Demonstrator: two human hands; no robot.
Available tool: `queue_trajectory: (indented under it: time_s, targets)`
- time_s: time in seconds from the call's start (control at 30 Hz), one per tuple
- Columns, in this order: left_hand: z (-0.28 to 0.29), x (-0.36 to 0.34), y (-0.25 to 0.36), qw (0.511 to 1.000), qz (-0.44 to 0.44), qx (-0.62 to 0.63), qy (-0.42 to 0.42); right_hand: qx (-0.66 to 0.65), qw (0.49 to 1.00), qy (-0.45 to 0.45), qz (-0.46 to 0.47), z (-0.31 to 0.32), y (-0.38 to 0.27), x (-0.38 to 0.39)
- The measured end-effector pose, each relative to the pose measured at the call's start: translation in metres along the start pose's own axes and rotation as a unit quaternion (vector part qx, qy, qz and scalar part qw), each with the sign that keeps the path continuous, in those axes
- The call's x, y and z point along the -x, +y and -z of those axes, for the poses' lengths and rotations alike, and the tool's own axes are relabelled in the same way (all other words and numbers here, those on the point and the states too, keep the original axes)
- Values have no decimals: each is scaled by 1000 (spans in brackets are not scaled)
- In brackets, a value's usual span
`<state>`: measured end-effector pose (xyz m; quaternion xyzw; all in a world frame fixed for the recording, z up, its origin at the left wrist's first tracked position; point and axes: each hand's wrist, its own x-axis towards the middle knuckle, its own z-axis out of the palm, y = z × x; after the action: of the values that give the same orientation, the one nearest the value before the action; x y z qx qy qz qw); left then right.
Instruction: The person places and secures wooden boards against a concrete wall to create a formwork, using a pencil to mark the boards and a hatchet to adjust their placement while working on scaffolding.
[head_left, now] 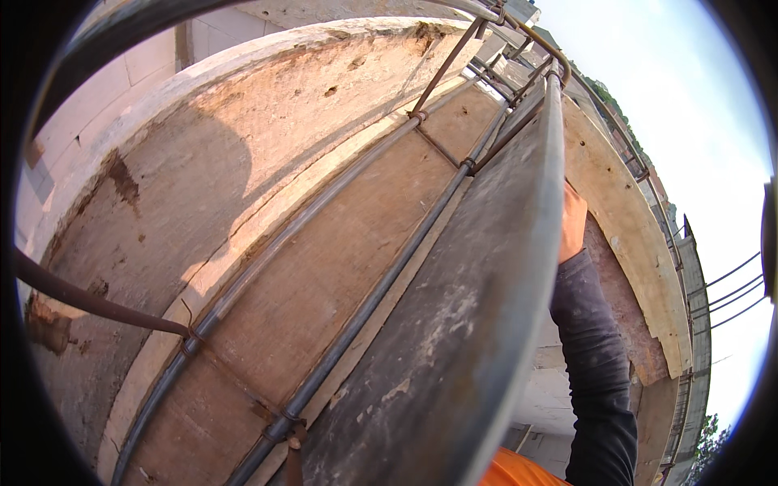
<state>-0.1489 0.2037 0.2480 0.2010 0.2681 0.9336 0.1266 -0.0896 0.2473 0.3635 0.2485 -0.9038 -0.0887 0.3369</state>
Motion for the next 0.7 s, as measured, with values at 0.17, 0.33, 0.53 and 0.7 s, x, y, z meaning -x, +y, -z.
queue_trajectory:
  time_s: [0.17,0.33,0.53,0.7]
  targets:
    - [3,-4,-6,996,-78,29,-21,-136,986,62,-79,0,-4,6]
    - [4,-5,-8,997,-75,-2,-27,-183,954,89,-220,-7,-15,26]
    - [1,0,-9,998,-44,43,-20,-152,957,100,-225,-18,-13,18]
    - [6,-5,-15,997,-62,31,-19,-142,964,101,-200,-20,-8,14]
